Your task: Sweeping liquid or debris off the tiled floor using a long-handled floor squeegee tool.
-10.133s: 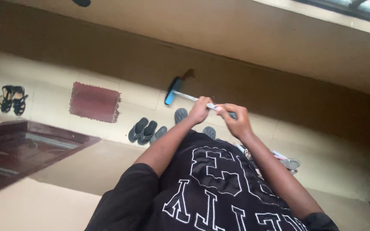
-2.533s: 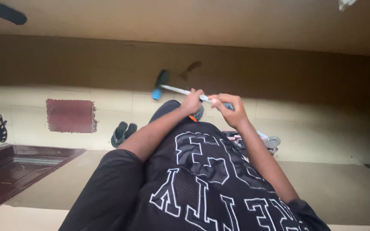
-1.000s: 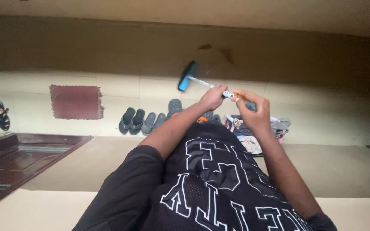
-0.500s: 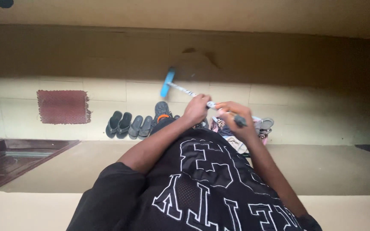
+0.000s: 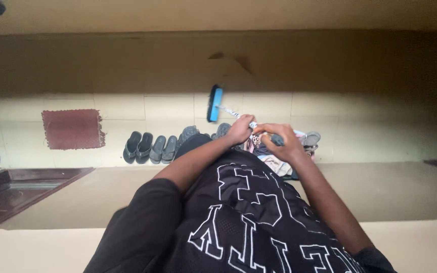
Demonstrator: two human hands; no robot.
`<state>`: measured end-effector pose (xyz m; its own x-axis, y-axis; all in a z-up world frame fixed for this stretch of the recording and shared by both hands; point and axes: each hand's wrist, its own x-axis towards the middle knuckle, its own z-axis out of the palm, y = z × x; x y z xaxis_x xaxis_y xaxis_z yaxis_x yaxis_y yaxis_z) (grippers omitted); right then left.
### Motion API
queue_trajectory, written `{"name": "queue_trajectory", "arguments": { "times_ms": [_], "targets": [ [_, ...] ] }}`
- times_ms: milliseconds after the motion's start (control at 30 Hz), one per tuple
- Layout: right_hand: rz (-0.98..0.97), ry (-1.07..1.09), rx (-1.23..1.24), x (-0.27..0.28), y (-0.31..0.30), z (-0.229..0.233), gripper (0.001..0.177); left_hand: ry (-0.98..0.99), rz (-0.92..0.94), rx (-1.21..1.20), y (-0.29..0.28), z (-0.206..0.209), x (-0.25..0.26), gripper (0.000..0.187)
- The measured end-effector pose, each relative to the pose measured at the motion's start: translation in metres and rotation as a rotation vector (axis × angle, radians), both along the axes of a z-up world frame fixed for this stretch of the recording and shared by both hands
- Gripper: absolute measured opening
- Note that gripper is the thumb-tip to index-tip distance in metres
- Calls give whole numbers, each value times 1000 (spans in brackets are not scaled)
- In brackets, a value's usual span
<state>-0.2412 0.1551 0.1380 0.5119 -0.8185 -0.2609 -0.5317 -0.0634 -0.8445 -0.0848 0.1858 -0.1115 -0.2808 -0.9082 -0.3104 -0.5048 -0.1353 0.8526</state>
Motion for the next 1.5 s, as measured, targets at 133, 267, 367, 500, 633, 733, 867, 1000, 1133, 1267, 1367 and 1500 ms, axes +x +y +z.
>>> {"name": "queue_trajectory", "arguments": {
  "times_ms": [133, 267, 367, 500, 633, 733, 867, 1000, 1133, 1267, 1367, 1500],
  "targets": [
    [-58, 44, 48, -10, 4, 27, 22, 50, -112, -40, -1, 4, -19, 27],
    [-110, 47, -33, -13, -1, 49, 14, 94, -116, -108, -17, 68, -14, 26],
    [-98, -13, -80, -12, 16, 61, 15, 30, -145, -45, -6, 118, 0, 24],
    [-101, -91, -40, -12, 21, 58, 16, -87, -191, 9, -2, 126, 14, 26],
    [-135, -186, 70, -25, 16, 17, 14, -83, -155, 17, 2, 84, 17, 28],
    [-118, -243, 142, -30, 12, -2, 19, -98, -181, -24, -1, 46, 11, 27],
    [-130, -188, 153, -34, 4, 1, 16, -126, -267, 15, -14, 19, -12, 31],
    [-103, -96, 38, -46, -1, 12, 14, -7, -293, -76, -23, 5, -41, 30],
    [-65, -56, -20, -50, -4, 29, 9, -12, -364, -54, -34, 16, -57, 35],
    [-43, 69, -42, -51, -7, 32, 8, 70, -334, -72, -37, 29, -59, 34],
    [-23, 29, -126, -50, -2, 46, 6, 77, -322, -126, -33, 53, -54, 36],
    [-58, -21, -174, -37, 1, 77, 9, 73, -331, -114, -37, 125, -28, 35]
  ]
}}
